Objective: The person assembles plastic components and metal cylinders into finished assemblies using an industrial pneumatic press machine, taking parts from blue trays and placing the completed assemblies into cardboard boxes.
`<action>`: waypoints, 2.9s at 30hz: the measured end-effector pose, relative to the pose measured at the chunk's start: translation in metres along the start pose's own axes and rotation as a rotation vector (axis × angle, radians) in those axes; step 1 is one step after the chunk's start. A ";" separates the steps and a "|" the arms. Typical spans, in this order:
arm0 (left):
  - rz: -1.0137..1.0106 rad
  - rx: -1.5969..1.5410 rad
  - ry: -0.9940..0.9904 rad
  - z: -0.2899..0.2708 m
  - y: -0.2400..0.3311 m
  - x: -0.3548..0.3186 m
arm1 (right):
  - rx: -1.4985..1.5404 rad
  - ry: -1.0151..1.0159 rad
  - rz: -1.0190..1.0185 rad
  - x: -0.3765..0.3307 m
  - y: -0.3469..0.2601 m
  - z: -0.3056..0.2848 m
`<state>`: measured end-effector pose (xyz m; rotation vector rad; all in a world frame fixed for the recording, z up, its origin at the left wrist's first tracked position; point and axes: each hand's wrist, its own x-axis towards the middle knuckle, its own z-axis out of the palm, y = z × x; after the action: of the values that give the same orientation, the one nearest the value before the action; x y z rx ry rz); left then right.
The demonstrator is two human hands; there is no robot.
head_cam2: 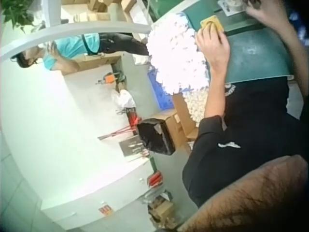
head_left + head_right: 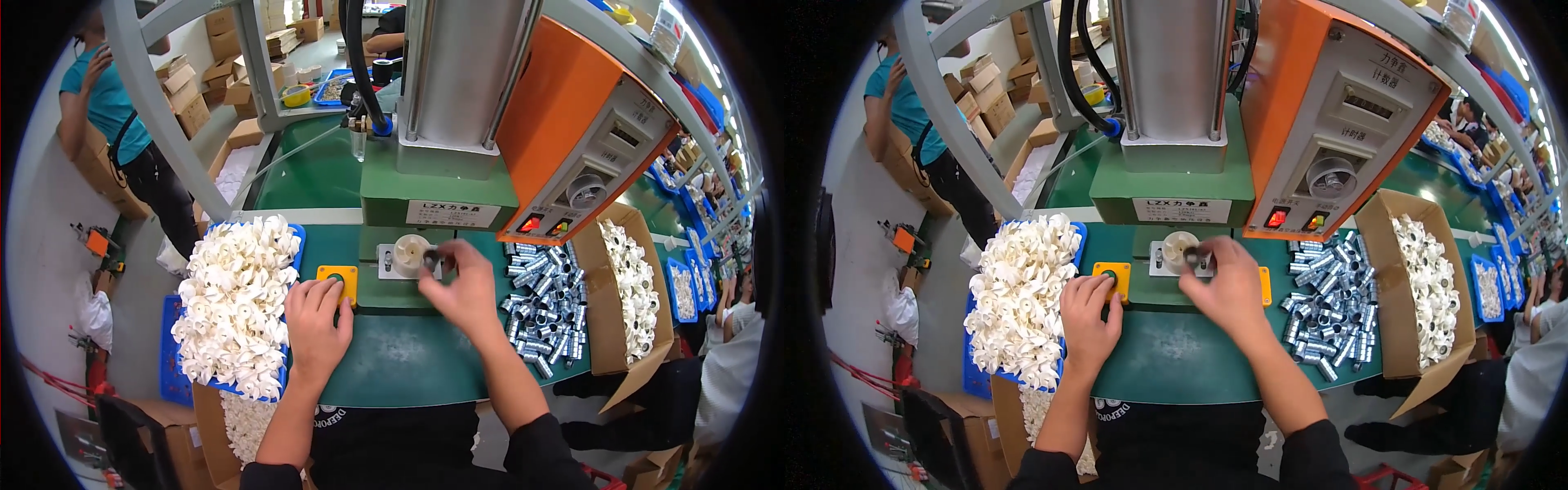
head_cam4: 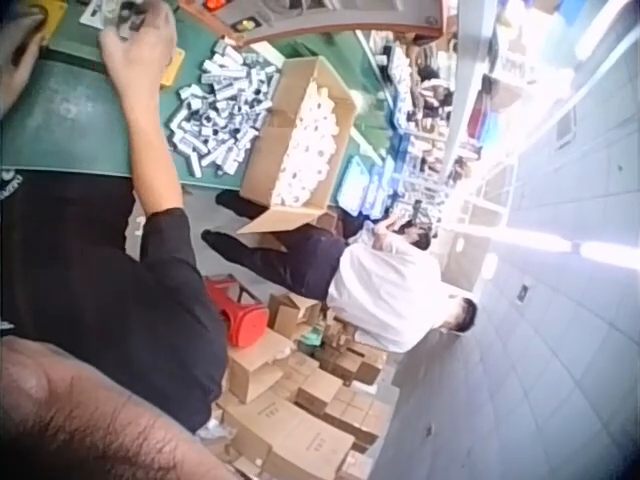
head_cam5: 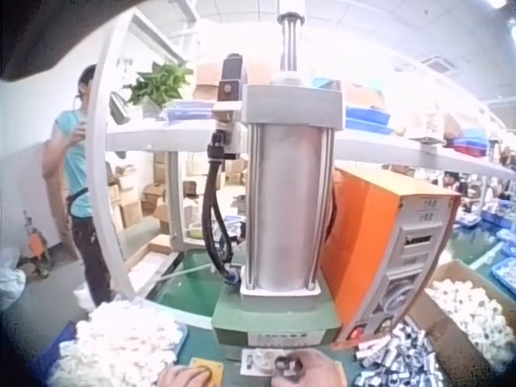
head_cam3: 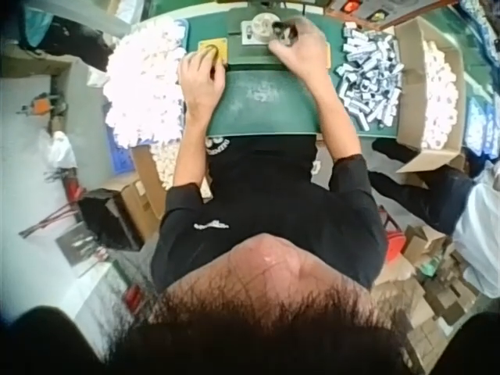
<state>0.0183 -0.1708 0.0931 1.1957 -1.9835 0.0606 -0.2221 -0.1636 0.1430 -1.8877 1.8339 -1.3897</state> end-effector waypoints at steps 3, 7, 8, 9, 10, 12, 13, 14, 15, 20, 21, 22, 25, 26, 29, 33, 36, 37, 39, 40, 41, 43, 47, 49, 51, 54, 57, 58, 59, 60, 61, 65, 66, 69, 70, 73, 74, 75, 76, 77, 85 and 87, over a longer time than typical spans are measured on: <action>-0.013 0.007 0.005 0.001 -0.001 -0.002 | -0.138 -0.008 -0.079 0.029 0.002 0.007; 0.005 0.035 0.004 0.000 -0.002 -0.002 | -0.235 0.023 -0.111 0.035 0.007 0.017; 0.010 0.045 -0.005 -0.002 -0.002 -0.001 | -0.145 -0.032 -0.001 0.036 0.003 0.014; 0.018 0.051 -0.015 -0.003 -0.001 -0.001 | -0.059 -0.084 0.111 0.037 -0.001 0.012; 0.016 0.054 -0.017 -0.004 -0.001 -0.001 | -0.057 -0.087 0.112 0.037 0.000 0.012; 0.049 0.069 -0.023 -0.004 0.000 0.000 | -0.062 -0.067 0.088 0.038 0.004 0.014; 0.052 0.068 -0.029 -0.004 0.000 0.001 | -0.062 -0.066 0.096 0.040 0.004 0.014; 0.053 0.076 -0.035 -0.004 0.000 0.001 | -0.059 -0.069 0.070 0.042 0.002 0.013; 0.053 0.084 -0.040 -0.003 0.001 0.002 | -0.058 -0.072 0.045 0.042 0.002 0.012; 0.056 0.104 -0.041 -0.003 0.004 0.003 | -0.109 -0.018 -0.008 0.037 0.003 0.009; 0.054 0.102 -0.043 -0.002 0.004 0.002 | -0.093 0.006 -0.006 0.036 0.004 0.008; 0.054 0.100 -0.046 -0.001 0.004 0.001 | -0.094 0.005 -0.003 0.035 0.006 0.008; 0.032 0.104 -0.045 -0.002 0.001 -0.002 | -0.115 -0.025 -0.007 0.027 0.011 0.009; 0.031 0.110 -0.049 -0.003 0.000 -0.002 | -0.099 -0.031 -0.036 0.017 0.010 0.008; 0.029 0.123 -0.054 -0.007 0.003 0.001 | -0.024 -0.127 -0.174 -0.029 0.011 -0.001; 0.058 0.111 -0.057 -0.003 0.012 0.010 | 0.054 -0.400 -0.316 -0.092 0.024 -0.006; 0.072 0.100 -0.068 -0.004 0.011 0.012 | -0.013 -0.467 -0.304 -0.103 0.031 -0.009; 0.067 0.110 -0.075 -0.006 0.009 0.013 | -0.053 -0.482 -0.312 -0.103 0.032 -0.013; 0.064 0.140 -0.093 -0.009 0.004 0.010 | -0.041 -0.385 -0.279 -0.090 0.020 -0.027; 0.066 0.141 -0.093 -0.009 0.004 0.010 | -0.032 -0.291 -0.255 -0.081 0.016 -0.030; 0.061 0.131 -0.101 -0.010 0.003 0.010 | -0.094 -0.190 -0.269 -0.077 0.028 -0.037; 0.059 0.126 -0.111 -0.012 0.005 0.013 | -0.347 -0.038 -0.251 -0.066 0.038 -0.048; 0.081 0.098 -0.090 -0.009 0.010 0.017 | -0.430 -0.041 -0.201 -0.068 0.060 -0.049; 0.058 0.044 -0.115 -0.014 0.004 0.016 | -0.406 -0.045 -0.187 -0.065 0.060 -0.045; -0.008 -0.107 -0.191 -0.025 -0.006 0.018 | -0.391 -0.034 -0.175 -0.063 0.059 -0.045; -0.074 0.022 -0.098 -0.060 -0.018 0.018 | -0.346 -0.026 -0.165 -0.066 0.065 -0.045; -0.240 0.367 -0.097 -0.094 -0.048 -0.004 | -0.312 -0.012 -0.178 -0.064 0.057 -0.040; -0.227 0.354 -0.098 -0.100 -0.053 -0.010 | -0.308 -0.011 -0.180 -0.063 0.057 -0.040; -0.287 0.412 -0.151 -0.103 -0.057 -0.014 | -0.308 -0.031 -0.164 -0.063 0.058 -0.042; -0.348 0.473 -0.204 -0.105 -0.059 -0.016 | -0.317 -0.021 -0.158 -0.063 0.056 -0.042; -0.336 0.465 -0.205 -0.106 -0.061 -0.015 | -0.303 -0.005 -0.144 -0.062 0.053 -0.040; -0.352 0.423 -0.263 -0.103 -0.056 -0.007 | -0.282 -0.015 -0.148 -0.059 0.043 -0.034; -0.385 0.430 -0.280 -0.103 -0.055 -0.005 | -0.276 -0.015 -0.168 -0.056 0.040 -0.030; -0.375 0.437 -0.235 -0.100 -0.055 -0.007 | -0.254 0.013 -0.229 -0.043 0.029 -0.021; -0.367 0.430 -0.234 -0.097 -0.056 -0.007 | -0.262 0.020 -0.226 -0.039 0.026 -0.018; -0.395 0.366 -0.180 -0.092 -0.062 -0.008 | -0.039 0.074 -0.198 -0.019 0.017 -0.004; -0.416 0.334 -0.175 -0.090 -0.065 -0.009 | -0.043 0.081 -0.197 -0.012 0.013 0.000; -0.445 0.313 -0.168 -0.091 -0.069 -0.010 | 0.047 0.064 -0.128 -0.006 0.008 0.008; -0.444 0.312 -0.167 -0.090 -0.069 -0.010 | 0.128 0.049 -0.055 0.001 0.003 0.013; -0.443 0.302 -0.153 -0.090 -0.070 -0.010 | 0.199 0.095 -0.079 0.010 -0.005 0.016; -0.411 0.287 -0.084 -0.090 -0.060 -0.002 | 0.048 0.095 -0.009 0.022 -0.002 0.022; -0.369 0.221 -0.037 -0.088 -0.047 0.008 | -0.074 0.079 -0.029 0.018 0.013 0.013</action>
<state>0.1054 -0.1665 0.1416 1.7004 -1.7897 0.0721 -0.2251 -0.1878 0.1357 -1.9281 1.9275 -1.4440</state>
